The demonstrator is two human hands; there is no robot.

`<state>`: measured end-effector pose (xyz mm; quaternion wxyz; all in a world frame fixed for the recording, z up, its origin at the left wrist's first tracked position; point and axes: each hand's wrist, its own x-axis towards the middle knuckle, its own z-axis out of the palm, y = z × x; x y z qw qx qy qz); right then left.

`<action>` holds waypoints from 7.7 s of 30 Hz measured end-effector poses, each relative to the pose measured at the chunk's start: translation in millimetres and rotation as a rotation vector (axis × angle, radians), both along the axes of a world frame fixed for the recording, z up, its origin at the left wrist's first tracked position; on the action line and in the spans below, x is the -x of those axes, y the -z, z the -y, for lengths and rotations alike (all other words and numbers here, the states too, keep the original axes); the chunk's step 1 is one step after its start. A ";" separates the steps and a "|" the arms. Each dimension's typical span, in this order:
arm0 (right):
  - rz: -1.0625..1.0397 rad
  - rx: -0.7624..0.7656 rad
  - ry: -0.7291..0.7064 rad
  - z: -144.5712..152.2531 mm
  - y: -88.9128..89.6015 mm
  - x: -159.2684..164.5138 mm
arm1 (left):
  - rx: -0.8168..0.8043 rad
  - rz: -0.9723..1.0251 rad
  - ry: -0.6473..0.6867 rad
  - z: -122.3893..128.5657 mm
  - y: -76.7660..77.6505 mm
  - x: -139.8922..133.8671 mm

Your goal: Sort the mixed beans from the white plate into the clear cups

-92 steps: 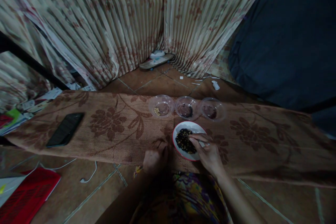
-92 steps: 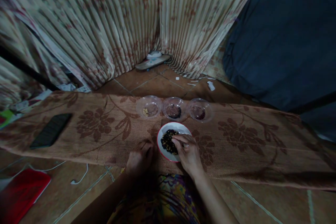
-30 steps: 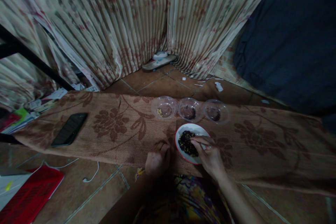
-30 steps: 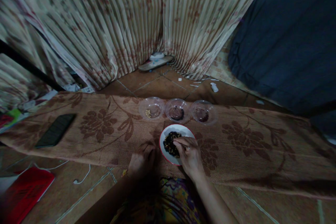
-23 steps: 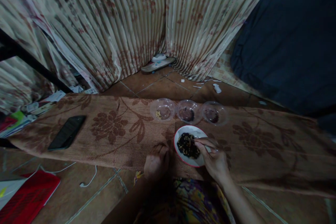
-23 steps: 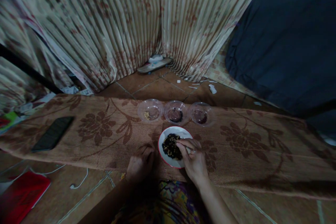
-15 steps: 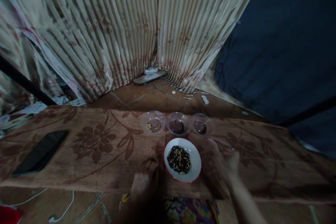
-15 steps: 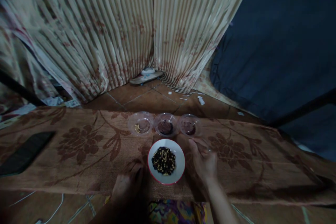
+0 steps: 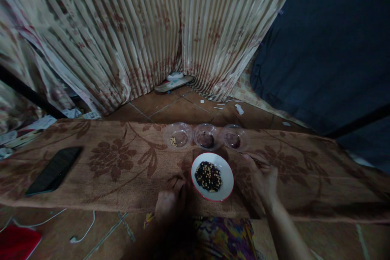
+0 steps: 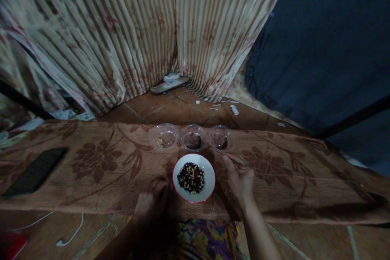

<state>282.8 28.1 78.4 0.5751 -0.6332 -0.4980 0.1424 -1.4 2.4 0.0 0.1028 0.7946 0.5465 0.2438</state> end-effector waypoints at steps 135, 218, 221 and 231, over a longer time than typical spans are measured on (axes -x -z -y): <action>0.305 0.178 -0.272 35.2 22.4 19.8 | 0.002 -0.007 0.032 -1.1 -6.9 0.2; 0.255 0.173 -0.276 32.2 40.4 28.3 | -0.041 -0.037 0.022 -1.5 -1.9 0.1; 0.287 0.154 -0.264 32.1 42.8 27.8 | -0.039 -0.032 0.028 -1.8 -2.3 0.0; 0.282 0.156 -0.245 33.0 40.7 26.7 | 0.003 -0.040 0.015 -1.4 -1.3 0.5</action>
